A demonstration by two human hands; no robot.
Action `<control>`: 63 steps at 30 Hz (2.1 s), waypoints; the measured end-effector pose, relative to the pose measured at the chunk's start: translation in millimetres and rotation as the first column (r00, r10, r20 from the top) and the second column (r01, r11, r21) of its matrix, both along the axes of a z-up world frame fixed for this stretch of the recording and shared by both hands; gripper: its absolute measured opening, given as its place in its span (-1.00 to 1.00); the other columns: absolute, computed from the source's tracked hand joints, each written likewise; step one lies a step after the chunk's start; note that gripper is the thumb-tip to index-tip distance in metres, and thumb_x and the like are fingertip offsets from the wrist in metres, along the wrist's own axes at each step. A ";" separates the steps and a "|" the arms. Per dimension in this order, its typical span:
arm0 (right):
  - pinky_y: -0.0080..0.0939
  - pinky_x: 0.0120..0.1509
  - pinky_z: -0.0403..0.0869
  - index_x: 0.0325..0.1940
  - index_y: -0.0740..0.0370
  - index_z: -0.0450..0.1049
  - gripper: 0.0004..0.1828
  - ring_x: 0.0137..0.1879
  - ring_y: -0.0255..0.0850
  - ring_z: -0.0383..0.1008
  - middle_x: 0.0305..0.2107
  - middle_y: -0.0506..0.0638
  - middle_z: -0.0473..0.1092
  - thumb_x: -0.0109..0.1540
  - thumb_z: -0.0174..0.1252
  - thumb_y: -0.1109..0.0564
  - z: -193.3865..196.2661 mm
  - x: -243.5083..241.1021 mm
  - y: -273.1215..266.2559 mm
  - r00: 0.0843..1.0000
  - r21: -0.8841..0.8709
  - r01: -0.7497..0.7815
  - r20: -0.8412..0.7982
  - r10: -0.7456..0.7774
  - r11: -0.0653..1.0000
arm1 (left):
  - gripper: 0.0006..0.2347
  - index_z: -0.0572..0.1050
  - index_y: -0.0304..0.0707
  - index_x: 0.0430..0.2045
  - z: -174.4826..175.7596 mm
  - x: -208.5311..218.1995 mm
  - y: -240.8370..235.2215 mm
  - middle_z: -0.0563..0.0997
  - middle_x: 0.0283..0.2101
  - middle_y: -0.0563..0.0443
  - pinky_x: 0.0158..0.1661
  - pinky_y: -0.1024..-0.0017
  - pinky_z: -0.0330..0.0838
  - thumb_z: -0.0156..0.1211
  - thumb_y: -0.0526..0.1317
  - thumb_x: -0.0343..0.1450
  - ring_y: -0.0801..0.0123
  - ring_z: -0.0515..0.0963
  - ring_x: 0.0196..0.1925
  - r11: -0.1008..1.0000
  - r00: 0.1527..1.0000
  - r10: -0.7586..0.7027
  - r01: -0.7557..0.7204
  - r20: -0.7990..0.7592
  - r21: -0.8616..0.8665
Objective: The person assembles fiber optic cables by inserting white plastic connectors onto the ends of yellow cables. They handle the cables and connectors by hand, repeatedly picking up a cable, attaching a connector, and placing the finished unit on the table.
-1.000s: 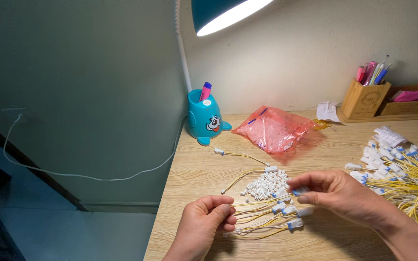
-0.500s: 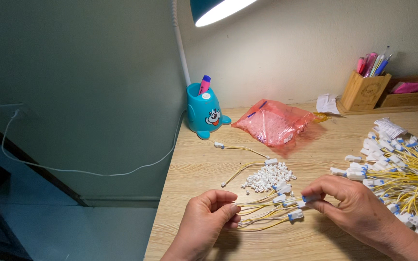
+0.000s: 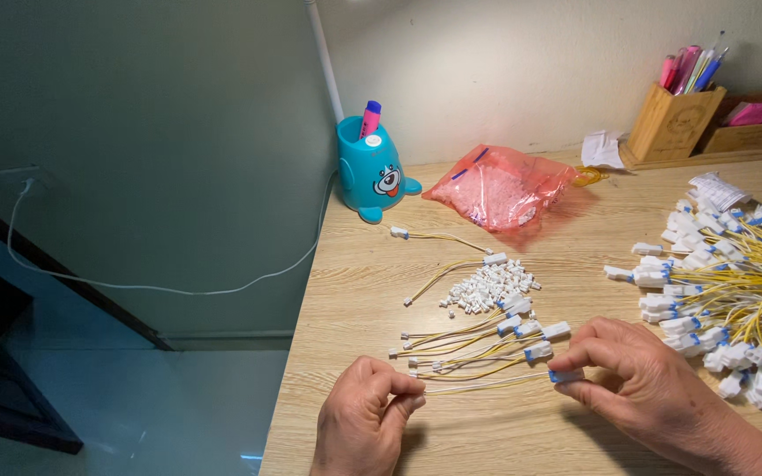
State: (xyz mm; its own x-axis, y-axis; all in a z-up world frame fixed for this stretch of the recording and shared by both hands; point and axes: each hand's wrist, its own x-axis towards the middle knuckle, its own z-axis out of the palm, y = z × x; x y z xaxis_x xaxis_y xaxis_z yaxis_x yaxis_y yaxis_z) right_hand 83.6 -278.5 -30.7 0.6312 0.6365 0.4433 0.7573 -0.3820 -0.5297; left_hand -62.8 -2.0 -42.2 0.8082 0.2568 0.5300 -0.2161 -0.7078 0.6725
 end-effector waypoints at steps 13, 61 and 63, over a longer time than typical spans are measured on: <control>-0.36 -0.36 0.40 -0.45 -0.11 0.64 -0.86 -0.51 -0.40 0.47 -0.65 -0.30 0.46 -0.07 0.43 0.01 -14.4 10.5 1.2 0.999 -0.008 -0.036 -0.029 0.036 0.999 | -0.95 0.61 0.04 -0.57 -23.9 6.4 -8.3 0.58 -0.45 0.27 -0.29 0.35 0.41 0.34 -0.19 0.18 0.37 0.56 -0.37 0.982 0.979 0.165 -0.152 -0.120 0.108; -0.48 -0.14 0.48 -0.36 -0.10 0.79 -0.82 -0.35 -0.50 0.61 -0.49 -0.31 0.69 0.00 0.35 0.10 -13.4 15.2 1.4 0.852 -0.312 0.236 -0.389 -0.350 0.920 | -0.94 0.62 0.06 -0.51 -21.6 5.9 -7.9 0.52 -0.46 0.20 -0.30 0.30 0.36 0.32 -0.21 0.23 0.27 0.53 -0.38 0.978 0.978 0.175 -0.159 -0.113 0.137; -0.49 0.03 0.49 -0.32 -0.13 0.77 -0.80 -0.22 -0.52 0.68 -0.39 -0.37 0.74 0.00 0.34 0.04 -18.4 19.1 -1.2 0.881 -0.295 0.196 -0.365 -0.300 0.935 | -0.94 0.62 0.04 -0.50 -19.3 5.2 -8.8 0.54 -0.44 0.21 -0.30 0.30 0.37 0.24 -0.23 0.26 0.31 0.55 -0.37 0.980 0.981 0.173 -0.163 -0.089 0.112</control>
State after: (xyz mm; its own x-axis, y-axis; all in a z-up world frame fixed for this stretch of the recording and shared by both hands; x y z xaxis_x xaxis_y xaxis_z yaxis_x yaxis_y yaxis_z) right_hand 102.6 -279.7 -49.1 0.8718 0.4891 -0.0267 0.3645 -0.6841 -0.6317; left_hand -57.6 -10.8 -61.6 0.8075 0.3411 0.4812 -0.0251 -0.7952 0.6058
